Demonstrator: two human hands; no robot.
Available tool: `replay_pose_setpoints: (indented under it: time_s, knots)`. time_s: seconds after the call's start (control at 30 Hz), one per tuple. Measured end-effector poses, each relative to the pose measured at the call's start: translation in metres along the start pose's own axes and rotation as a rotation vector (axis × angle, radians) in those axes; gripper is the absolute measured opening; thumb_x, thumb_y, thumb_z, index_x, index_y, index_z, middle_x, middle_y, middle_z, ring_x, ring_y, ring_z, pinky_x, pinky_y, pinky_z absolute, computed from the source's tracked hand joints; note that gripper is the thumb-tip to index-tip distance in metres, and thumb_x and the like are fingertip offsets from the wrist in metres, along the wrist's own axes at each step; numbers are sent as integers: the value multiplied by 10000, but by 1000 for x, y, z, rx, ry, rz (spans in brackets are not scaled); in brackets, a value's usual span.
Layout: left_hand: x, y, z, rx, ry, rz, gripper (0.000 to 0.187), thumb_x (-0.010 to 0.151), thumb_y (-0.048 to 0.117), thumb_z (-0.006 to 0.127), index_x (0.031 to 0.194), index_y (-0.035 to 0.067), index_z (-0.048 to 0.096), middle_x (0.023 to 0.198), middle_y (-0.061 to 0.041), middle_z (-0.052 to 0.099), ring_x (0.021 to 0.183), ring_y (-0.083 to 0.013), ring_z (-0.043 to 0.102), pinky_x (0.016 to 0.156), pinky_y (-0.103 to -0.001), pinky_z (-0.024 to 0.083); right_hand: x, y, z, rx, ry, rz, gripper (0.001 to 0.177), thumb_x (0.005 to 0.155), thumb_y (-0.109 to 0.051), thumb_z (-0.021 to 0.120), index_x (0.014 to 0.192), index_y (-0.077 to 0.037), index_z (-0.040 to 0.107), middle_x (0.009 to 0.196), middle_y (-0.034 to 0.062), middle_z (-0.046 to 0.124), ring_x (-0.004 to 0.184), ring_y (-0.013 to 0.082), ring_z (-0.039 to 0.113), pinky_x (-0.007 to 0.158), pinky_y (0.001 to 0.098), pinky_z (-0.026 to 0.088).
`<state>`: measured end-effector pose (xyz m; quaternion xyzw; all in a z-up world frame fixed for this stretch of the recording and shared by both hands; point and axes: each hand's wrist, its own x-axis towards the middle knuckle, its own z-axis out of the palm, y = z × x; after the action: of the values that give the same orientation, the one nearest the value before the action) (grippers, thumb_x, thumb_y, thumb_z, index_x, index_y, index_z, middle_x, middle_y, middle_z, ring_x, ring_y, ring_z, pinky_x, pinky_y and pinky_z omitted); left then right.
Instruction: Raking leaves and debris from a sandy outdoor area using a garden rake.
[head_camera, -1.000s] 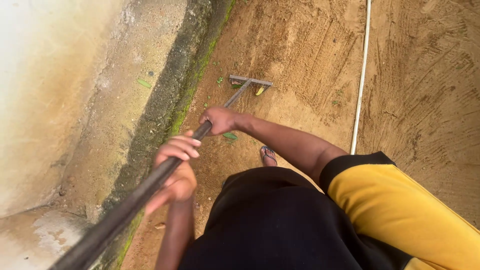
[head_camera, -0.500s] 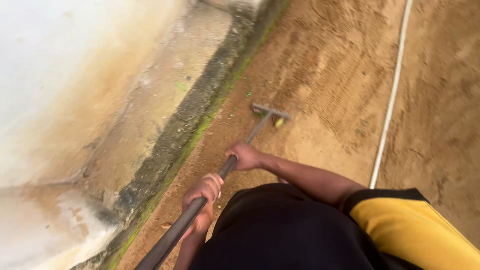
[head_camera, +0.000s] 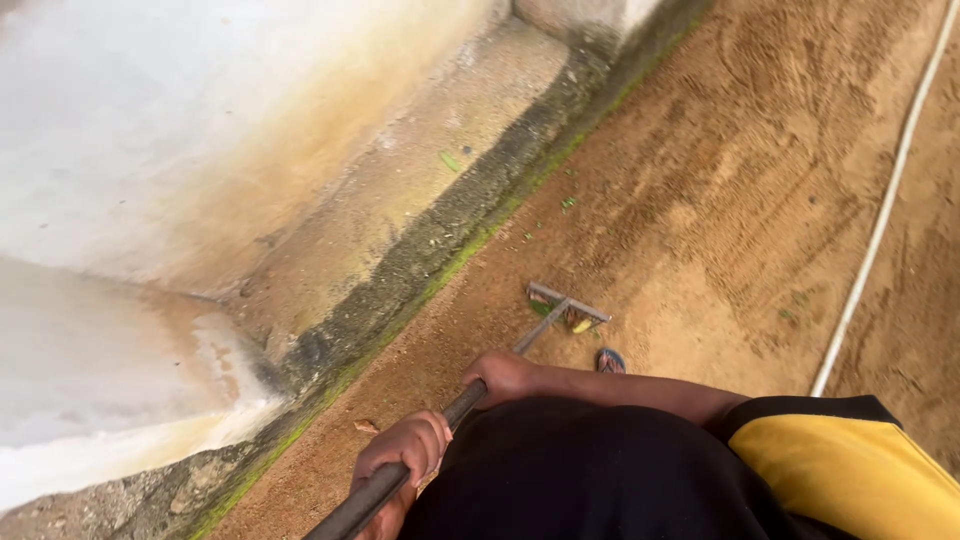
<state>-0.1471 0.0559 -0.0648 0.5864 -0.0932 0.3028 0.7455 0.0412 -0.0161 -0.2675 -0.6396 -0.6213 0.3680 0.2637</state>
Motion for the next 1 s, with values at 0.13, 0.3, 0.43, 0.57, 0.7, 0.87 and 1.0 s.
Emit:
replay_pose_setpoints:
  time_s: [0.13,0.3,0.43,0.57,0.7,0.87,1.0]
  knots:
    - [2,11,8,89,13,28,780,930,906,499,701,161,468,655,-15,497,649,-218,467,705,-388,415,14,2,-7,-25,-119,7,181,865,-188,799,733,-179,675,654,-46,673,553,104,611,551,286,499]
    - [36,10,33,175,76,-8,796,944,909,451,655,167,436,624,10,447,609,-179,428,652,-354,383,14,-11,-69,-81,-166,120,211,913,-109,715,724,-174,649,673,-38,658,591,102,642,586,277,566]
    - [70,-75,6,213,58,170,755,947,896,309,663,209,441,584,51,439,570,-144,435,673,-367,456,41,47,-114,-75,-70,-72,254,855,-30,726,660,-147,612,603,-26,641,489,79,597,453,212,511]
    - [124,-186,-26,89,154,286,882,747,990,331,607,133,483,528,-47,463,551,-227,477,648,-353,439,57,117,-165,-57,57,23,324,676,-183,722,991,-144,789,888,149,766,897,371,737,832,479,560]
    - [189,-205,4,87,190,234,888,754,1003,260,624,144,443,543,3,403,535,-170,422,634,-295,412,77,218,-171,-22,204,79,247,687,-327,777,878,-172,760,809,98,739,850,319,732,751,465,546]
    - [183,-221,-2,141,134,238,882,760,991,222,635,153,467,539,-6,426,513,-203,420,630,-347,444,72,233,-168,135,233,34,161,681,-225,767,835,-178,761,765,35,737,755,182,692,717,335,542]
    - [141,-206,7,126,99,204,883,736,1001,306,654,143,500,566,-19,444,561,-211,454,679,-377,461,65,227,-133,179,180,10,223,674,-176,760,882,-97,776,797,135,738,778,281,709,760,409,554]
